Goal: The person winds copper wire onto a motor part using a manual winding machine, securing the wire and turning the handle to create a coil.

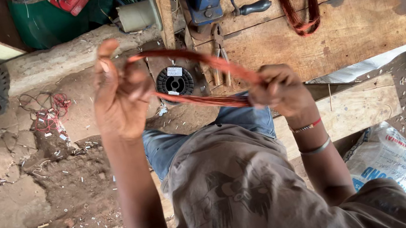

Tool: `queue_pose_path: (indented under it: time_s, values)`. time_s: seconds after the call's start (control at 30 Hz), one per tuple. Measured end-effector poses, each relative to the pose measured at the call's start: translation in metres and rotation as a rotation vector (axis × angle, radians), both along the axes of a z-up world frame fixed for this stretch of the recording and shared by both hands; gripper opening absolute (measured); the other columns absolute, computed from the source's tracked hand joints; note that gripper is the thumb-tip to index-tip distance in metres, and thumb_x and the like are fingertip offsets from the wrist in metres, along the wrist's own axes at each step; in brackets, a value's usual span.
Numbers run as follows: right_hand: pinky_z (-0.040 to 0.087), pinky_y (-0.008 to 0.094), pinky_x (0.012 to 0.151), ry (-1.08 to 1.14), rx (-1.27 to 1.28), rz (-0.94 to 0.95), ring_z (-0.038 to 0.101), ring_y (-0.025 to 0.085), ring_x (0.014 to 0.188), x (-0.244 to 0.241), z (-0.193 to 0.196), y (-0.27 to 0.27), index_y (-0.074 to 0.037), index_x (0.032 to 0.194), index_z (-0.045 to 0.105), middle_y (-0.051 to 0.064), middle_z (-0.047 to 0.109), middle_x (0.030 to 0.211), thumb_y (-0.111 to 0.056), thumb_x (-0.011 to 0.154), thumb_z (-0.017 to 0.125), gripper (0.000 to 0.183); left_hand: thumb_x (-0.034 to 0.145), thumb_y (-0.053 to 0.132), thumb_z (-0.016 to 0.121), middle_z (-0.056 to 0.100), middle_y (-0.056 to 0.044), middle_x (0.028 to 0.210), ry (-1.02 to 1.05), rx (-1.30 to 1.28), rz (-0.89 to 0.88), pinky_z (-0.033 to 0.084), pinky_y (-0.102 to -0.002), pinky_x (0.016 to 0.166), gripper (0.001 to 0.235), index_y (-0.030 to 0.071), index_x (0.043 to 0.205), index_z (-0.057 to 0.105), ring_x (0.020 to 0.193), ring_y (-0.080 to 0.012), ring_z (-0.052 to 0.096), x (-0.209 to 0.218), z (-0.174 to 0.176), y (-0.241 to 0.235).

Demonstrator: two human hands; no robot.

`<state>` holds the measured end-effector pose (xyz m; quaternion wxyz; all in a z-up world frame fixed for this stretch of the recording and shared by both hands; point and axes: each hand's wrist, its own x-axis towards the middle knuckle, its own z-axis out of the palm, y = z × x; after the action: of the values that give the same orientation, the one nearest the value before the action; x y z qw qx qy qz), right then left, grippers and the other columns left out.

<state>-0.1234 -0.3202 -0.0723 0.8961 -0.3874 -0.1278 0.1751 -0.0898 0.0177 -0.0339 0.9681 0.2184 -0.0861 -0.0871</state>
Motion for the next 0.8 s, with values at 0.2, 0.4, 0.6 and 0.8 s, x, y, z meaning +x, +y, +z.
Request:
queue_pose_path:
  time_s: [0.2,0.4,0.6,0.8]
  values:
    - [0.043,0.029,0.044,-0.059,0.299,-0.581,0.036,0.012,0.041,0.029,-0.024,-0.089,0.002,0.091,0.061,0.004,0.046,0.055,-0.008,0.114,0.047,0.029,0.098,0.04,0.071,0.068,-0.019,0.133,0.005,0.602,0.121,0.052,-0.041,0.106,0.055,0.012,0.14,0.048,0.121,-0.0253,0.068,0.005,0.007,-0.029]
    - [0.053,0.037,0.082,-0.342,-1.536,-1.55,0.058,0.028,0.098,0.056,-0.147,-0.151,0.014,0.131,0.053,0.024,0.055,0.121,-0.006,0.105,0.057,0.034,0.1,0.039,0.072,0.069,-0.023,0.133,0.158,0.739,0.344,0.052,-0.041,0.1,0.051,0.006,0.135,0.055,0.118,-0.0297,0.067,0.004,-0.026,-0.026]
    - [0.045,0.049,0.112,-0.559,-1.418,-1.076,0.055,0.041,0.134,0.058,-0.15,-0.041,0.0,0.136,0.06,0.023,0.058,0.141,-0.014,0.11,0.06,0.029,0.104,0.024,0.077,0.045,-0.011,0.158,-0.135,0.918,0.614,0.037,-0.043,0.125,0.064,0.012,0.153,0.039,0.15,-0.0221,0.043,0.048,-0.016,-0.018]
    - [0.046,0.05,0.079,-0.506,-1.612,-0.732,0.063,0.043,0.09,0.176,-0.133,0.002,0.001,0.11,0.066,0.026,0.065,0.092,-0.028,0.11,0.057,0.03,0.106,0.022,0.063,0.075,-0.012,0.104,-0.093,0.815,0.571,0.055,-0.033,0.055,0.034,0.002,0.134,0.061,0.066,-0.014,0.069,0.088,-0.03,-0.044]
